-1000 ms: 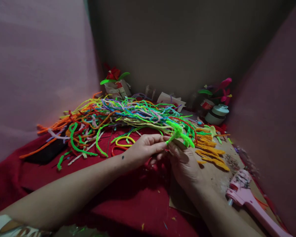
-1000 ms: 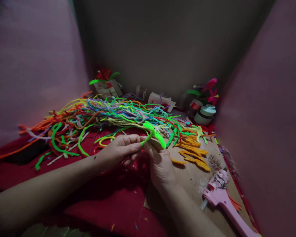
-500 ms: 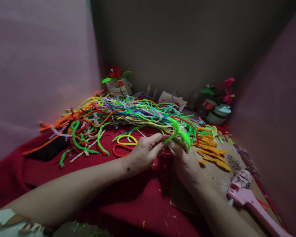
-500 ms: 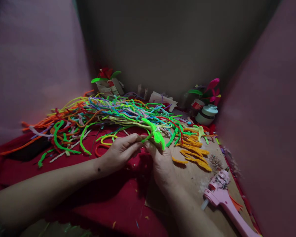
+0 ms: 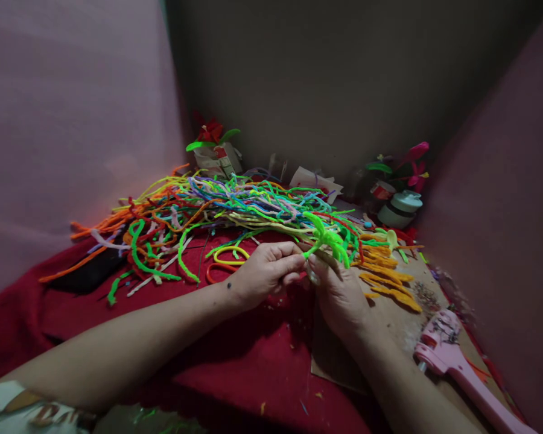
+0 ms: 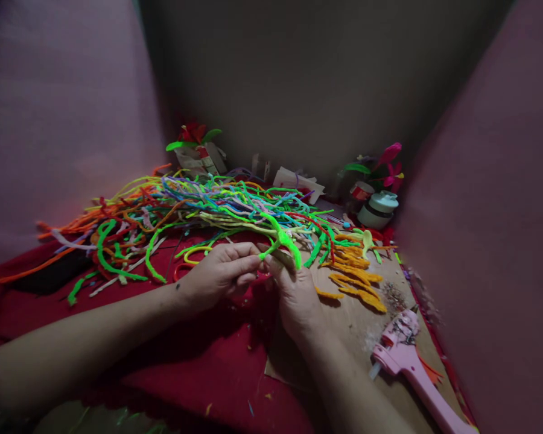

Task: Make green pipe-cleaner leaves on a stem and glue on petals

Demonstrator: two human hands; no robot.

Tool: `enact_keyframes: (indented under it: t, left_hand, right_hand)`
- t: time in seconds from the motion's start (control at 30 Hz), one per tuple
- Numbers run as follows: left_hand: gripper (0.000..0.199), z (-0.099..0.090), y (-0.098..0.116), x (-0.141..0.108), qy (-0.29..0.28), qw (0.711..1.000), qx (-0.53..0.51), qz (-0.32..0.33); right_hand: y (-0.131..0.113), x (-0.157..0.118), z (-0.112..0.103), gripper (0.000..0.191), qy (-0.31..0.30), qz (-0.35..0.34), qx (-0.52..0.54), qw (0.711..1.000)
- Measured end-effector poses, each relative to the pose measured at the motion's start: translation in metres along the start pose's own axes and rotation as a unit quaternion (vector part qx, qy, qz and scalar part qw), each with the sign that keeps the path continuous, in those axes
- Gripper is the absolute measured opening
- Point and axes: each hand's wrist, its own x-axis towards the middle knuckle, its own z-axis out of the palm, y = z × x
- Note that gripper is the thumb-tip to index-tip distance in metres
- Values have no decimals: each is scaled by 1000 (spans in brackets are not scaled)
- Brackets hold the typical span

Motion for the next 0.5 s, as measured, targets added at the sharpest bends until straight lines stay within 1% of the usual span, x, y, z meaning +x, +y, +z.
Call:
enact_keyframes:
  t: [0.1, 0.17, 0.23, 0.27, 0.3, 0.37, 0.4, 0.47, 0.5]
  left_hand:
    - [22, -2, -2, 1, -48, 994, -93, -29]
    - [19, -3, -3, 2, -86, 985, -142, -49]
    - [16, -3, -1, 2, -111, 981, -149, -64]
    - [17, -3, -1, 2, -109, 984, -130, -62]
    - [19, -2, 0, 2, -96, 990, -90, -50]
    - [24, -1, 0, 0, -40, 998, 42, 10]
    - [25, 0, -1, -1, -8, 991, 121, 54]
    - [20, 0, -4, -1, 38, 955, 258, 141]
    - [17, 0, -5, -1, 50, 936, 302, 172]
  right_hand:
    - [-1, 0, 4, 12, -22, -4, 25, 999]
    - [-2, 0, 6, 15, -18, -20, 43, 999]
    - [-2, 0, 9, 18, 1, -49, 50, 998]
    - [-2, 0, 9, 19, 9, -61, 47, 997]
    - [-2, 0, 9, 20, 16, -70, 41, 997]
    - [-1, -1, 9, 22, 28, -79, 18, 996]
    - [-1, -1, 8, 22, 36, -81, 5, 996]
    - [0, -1, 7, 22, 48, -89, -19, 995]
    - [0, -1, 6, 21, 50, -94, -26, 994]
